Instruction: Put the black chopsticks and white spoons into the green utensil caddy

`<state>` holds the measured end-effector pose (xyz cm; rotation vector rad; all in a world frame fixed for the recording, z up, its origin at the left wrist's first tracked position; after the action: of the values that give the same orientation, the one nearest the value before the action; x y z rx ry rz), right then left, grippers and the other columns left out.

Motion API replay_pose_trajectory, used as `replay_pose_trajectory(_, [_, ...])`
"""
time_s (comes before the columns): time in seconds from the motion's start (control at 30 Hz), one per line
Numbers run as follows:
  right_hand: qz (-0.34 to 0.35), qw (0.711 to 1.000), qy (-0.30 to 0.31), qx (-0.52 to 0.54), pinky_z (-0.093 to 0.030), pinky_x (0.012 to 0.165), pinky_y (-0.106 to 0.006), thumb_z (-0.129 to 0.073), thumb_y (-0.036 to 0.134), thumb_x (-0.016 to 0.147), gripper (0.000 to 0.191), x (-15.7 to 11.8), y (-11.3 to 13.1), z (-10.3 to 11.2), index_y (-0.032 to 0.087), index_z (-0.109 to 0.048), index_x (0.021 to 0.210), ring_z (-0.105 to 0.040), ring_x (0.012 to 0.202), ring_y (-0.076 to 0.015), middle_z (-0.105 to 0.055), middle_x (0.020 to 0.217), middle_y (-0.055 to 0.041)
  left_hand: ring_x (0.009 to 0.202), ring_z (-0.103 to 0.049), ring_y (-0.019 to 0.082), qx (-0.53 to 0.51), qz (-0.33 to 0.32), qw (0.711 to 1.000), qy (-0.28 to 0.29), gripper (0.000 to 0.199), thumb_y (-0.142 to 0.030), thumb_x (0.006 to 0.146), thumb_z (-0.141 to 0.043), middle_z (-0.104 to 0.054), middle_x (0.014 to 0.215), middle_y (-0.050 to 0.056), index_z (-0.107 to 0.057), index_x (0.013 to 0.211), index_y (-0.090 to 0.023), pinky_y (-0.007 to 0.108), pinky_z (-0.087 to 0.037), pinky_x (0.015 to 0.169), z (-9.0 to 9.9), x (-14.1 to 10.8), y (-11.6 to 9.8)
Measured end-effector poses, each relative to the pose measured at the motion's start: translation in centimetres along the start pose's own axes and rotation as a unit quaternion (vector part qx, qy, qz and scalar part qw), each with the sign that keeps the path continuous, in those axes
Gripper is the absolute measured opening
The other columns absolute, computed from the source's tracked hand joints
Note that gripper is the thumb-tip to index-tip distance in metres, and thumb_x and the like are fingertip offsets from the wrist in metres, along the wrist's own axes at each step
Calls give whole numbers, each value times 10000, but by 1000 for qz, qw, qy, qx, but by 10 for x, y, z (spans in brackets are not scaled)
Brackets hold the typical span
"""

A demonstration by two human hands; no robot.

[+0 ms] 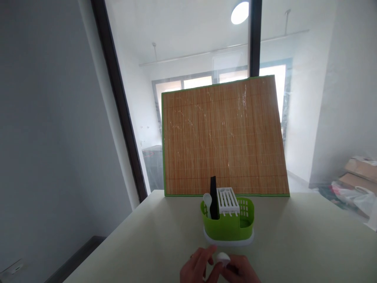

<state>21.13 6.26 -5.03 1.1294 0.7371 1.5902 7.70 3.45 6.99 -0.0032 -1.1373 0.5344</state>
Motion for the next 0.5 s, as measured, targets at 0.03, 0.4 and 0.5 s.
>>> replay_pose_trajectory(0.03, [2, 1000, 5, 10, -225, 482, -242, -543, 509, 842, 372, 0, -1, -1, 183, -569, 664, -270, 545, -112, -320, 567, 55, 470, -518, 78, 7, -49, 999, -5, 197, -296, 850, -561, -621, 656, -20, -579, 1037, -237, 167, -430, 476, 3, 5, -9])
replay_pose_trajectory(0.4, [-4, 999, -41, 15, -210, 462, -248, -537, 516, 830, 373, 2, 19, 20, 165, -629, 916, -300, 489, -112, -339, 541, 68, 634, -598, 99, 54, -109, 992, -46, 141, -161, 841, -568, -669, 754, 17, -614, 971, -189, 190, -460, 612, 49, 73, -29])
replay_pose_trajectory(0.5, [-1, 997, -66, 31, -232, 469, -248, -523, 510, 836, 411, 1, 25, 28, 154, -591, 1030, -315, 494, -119, -346, 561, 70, 600, -568, 74, 80, -103, 984, -125, 146, -156, 818, -605, -670, 770, 3, -626, 959, -188, 174, -446, 609, 80, 114, -20])
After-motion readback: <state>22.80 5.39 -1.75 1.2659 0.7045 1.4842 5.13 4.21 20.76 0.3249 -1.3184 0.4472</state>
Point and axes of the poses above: each hand's wrist, its own x-axis towards the middle knuckle, its own z-axis out of the back of the hand, y = z × x, the point moved 10 cm from there along x, towards the middle knuckle
